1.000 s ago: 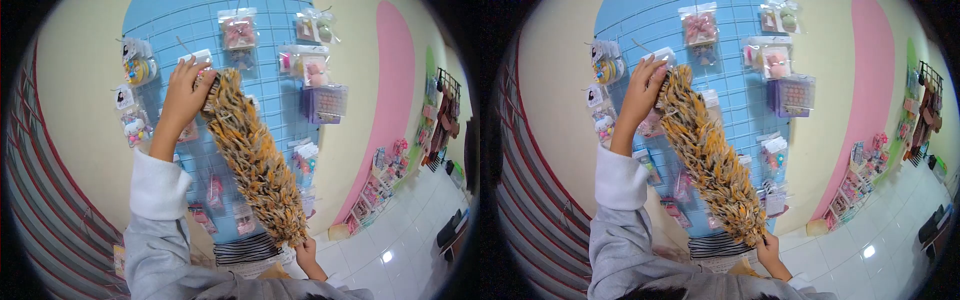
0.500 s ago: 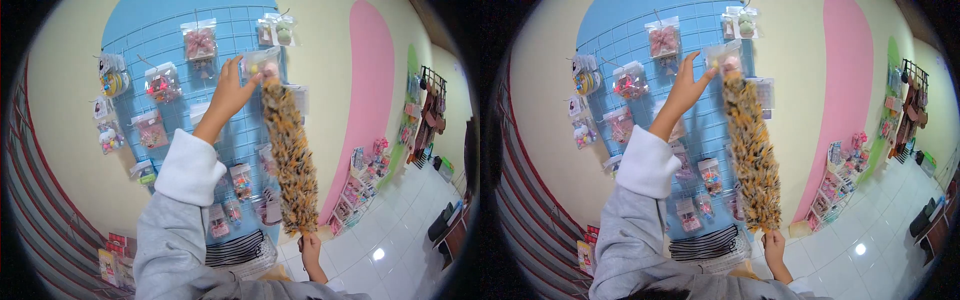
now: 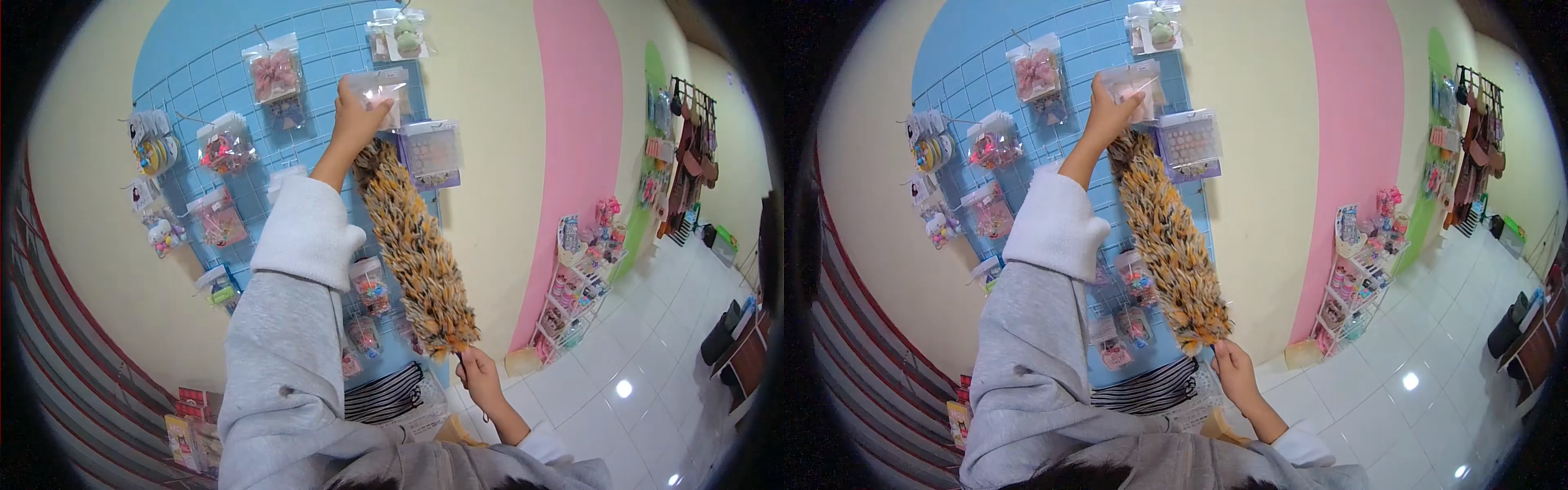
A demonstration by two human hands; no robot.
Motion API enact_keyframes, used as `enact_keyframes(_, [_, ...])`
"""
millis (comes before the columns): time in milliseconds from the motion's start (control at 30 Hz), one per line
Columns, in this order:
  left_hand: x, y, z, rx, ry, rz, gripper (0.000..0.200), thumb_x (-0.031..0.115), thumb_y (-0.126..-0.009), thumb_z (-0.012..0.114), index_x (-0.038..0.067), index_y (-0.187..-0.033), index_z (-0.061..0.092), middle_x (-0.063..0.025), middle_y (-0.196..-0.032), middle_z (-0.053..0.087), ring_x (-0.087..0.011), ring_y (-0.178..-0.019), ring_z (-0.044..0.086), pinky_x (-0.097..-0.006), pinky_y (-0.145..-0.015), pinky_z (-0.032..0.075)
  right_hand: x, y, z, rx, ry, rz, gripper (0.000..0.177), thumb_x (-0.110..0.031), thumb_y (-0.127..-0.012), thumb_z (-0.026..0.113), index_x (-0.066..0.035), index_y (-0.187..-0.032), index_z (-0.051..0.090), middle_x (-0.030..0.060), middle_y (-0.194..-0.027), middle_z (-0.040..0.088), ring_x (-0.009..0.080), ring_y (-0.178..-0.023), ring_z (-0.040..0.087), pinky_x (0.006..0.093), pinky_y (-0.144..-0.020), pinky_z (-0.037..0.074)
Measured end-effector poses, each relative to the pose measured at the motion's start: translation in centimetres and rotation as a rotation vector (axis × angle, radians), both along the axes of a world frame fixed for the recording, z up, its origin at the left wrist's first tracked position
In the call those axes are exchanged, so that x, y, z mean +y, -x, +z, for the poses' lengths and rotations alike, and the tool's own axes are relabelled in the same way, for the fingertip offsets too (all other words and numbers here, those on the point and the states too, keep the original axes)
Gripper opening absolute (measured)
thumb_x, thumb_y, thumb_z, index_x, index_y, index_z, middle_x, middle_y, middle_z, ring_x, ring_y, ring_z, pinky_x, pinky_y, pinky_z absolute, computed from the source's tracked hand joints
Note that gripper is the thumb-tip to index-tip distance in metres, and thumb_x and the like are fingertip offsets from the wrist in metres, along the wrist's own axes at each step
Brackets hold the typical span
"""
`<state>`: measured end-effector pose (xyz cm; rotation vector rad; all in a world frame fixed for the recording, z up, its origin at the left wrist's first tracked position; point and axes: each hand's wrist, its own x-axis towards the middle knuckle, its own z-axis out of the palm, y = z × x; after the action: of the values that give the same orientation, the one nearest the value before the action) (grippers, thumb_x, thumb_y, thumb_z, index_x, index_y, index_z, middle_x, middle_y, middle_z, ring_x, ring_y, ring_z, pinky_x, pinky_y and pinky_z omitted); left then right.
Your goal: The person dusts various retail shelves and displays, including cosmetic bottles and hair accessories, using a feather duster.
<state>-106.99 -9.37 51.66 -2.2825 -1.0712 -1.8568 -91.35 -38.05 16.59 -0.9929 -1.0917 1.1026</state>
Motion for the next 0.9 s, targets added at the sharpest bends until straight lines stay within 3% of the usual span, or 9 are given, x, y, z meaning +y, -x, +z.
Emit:
enact_keyframes(67, [1.4,0.5,-0.2,-0.041,0.007,-0.135,0.104,0.037,-0.075,0.076,-0.001,-0.144,0.008,-0.0327,-0.139,0.027,-0.0432,-0.128,0.037,-0.0431,-0.105,0.035,0.8,0.1,0.9,0.014,0.010,0.027,0.034,-0.031,-0.100,0.045,-0.006,-0.078,0.049,-0.0032,-0.059,0.042,0.0048,-0.053,0.036,0.0215,-0.048,0.030])
enact_keyframes(167, [3.7,1.1,-0.5,-0.041,0.017,-0.151,0.104,0.036,-0.076,0.075,-0.002,-0.144,0.007,-0.0330,-0.139,0.029,-0.0421,-0.127,0.039,-0.0416,-0.104,0.037,1.2,0.3,1.9,0.074,0.010,0.037,0.035,-0.031,-0.101,0.044,-0.007,-0.077,0.049,-0.0036,-0.059,0.042,0.0045,-0.053,0.036,0.0211,-0.048,0.029])
enact_keyframes(567, [4.1,1.2,-0.6,-0.071,0.010,-0.166,0.103,0.034,-0.077,0.075,-0.003,-0.144,0.006,-0.0321,-0.138,0.030,-0.0402,-0.127,0.038,-0.0410,-0.104,0.036,-0.5,-0.7,-2.0,0.003,-0.087,-0.009,0.035,-0.034,-0.101,0.043,-0.009,-0.076,0.047,-0.0023,-0.058,0.045,0.0040,-0.045,0.034,0.0204,-0.041,0.027])
enact_keyframes(700, [3.5,1.0,-0.4,-0.085,0.066,-0.163,0.103,0.033,-0.077,0.074,-0.003,-0.144,0.005,-0.0321,-0.138,0.029,-0.0407,-0.126,0.039,-0.0410,-0.103,0.037,0.6,0.6,0.5,0.009,0.010,-0.028,0.038,-0.032,-0.101,0.043,-0.007,-0.074,0.048,-0.0025,-0.058,0.045,0.0047,-0.049,0.037,0.0214,-0.045,0.031])
enact_keyframes(900, [2.6,0.7,-0.3,-0.051,0.040,-0.115,0.102,0.033,-0.077,0.074,-0.002,-0.144,0.005,-0.0332,-0.136,0.032,-0.0417,-0.125,0.040,-0.0415,-0.103,0.038,2.2,1.5,1.9,0.085,-0.070,0.030,0.035,-0.032,-0.101,0.043,-0.007,-0.076,0.048,-0.0025,-0.059,0.045,0.0045,-0.049,0.037,0.0211,-0.045,0.030])
